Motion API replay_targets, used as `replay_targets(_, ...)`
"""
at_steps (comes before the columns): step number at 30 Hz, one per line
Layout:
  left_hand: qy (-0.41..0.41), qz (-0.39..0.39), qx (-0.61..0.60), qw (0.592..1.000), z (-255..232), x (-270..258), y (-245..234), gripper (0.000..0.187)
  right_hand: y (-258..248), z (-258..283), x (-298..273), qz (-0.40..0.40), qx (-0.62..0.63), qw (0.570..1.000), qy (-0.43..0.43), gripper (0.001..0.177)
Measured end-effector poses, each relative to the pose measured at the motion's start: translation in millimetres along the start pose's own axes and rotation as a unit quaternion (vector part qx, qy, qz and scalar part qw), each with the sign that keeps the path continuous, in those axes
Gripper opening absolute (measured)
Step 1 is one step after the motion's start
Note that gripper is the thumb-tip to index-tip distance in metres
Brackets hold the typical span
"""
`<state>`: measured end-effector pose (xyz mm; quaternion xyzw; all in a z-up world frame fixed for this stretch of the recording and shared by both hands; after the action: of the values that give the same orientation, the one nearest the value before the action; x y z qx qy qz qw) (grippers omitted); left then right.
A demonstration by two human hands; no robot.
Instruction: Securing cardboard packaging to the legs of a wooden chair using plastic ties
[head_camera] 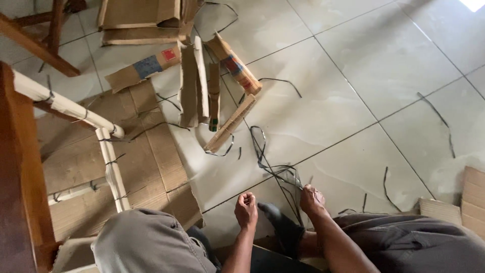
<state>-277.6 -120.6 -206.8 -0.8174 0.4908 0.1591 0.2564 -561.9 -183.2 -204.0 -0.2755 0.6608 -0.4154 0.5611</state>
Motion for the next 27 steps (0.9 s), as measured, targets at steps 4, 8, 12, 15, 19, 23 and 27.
replay_targets(4,0.032,-0.017,-0.034,0.999,8,6,-1,0.016,15,9,20,0.019,0.027,0.999,0.008,0.015)
replay_targets(8,0.025,-0.032,-0.027,0.999,-1,-2,-13,0.017,2,57,38,-0.005,0.158,0.986,-0.054,0.025)
replay_targets(12,0.010,-0.073,0.048,0.996,14,8,-21,0.029,-57,129,25,-0.079,0.294,0.944,-0.127,0.013)
replay_targets(15,-0.015,-0.071,-0.033,0.997,14,4,-30,0.023,-105,174,-14,-0.136,0.278,0.938,-0.155,0.016)
replay_targets(19,0.042,-0.101,-0.113,0.987,27,13,-47,0.018,-111,214,-48,-0.106,0.255,0.922,-0.273,0.019)
replay_targets(23,-0.024,-0.142,-0.059,0.988,23,2,-79,0.032,-49,238,-49,-0.059,0.217,0.907,-0.357,0.013)
replay_targets(27,-0.010,-0.139,-0.139,0.980,12,-7,-103,0.033,-15,256,-64,0.009,0.267,0.890,-0.369,0.032)
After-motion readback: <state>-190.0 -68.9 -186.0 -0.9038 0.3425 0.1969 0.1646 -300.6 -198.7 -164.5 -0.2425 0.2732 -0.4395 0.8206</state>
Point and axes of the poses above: each hand's wrist, its own x-axis towards the middle knuckle, its own y-axis out of the palm, z = x × y, the point moved 6 cm from there along x, towards the middle knuckle, and after that the axes turned 5 degrees about -x, right-handed, at the moved point
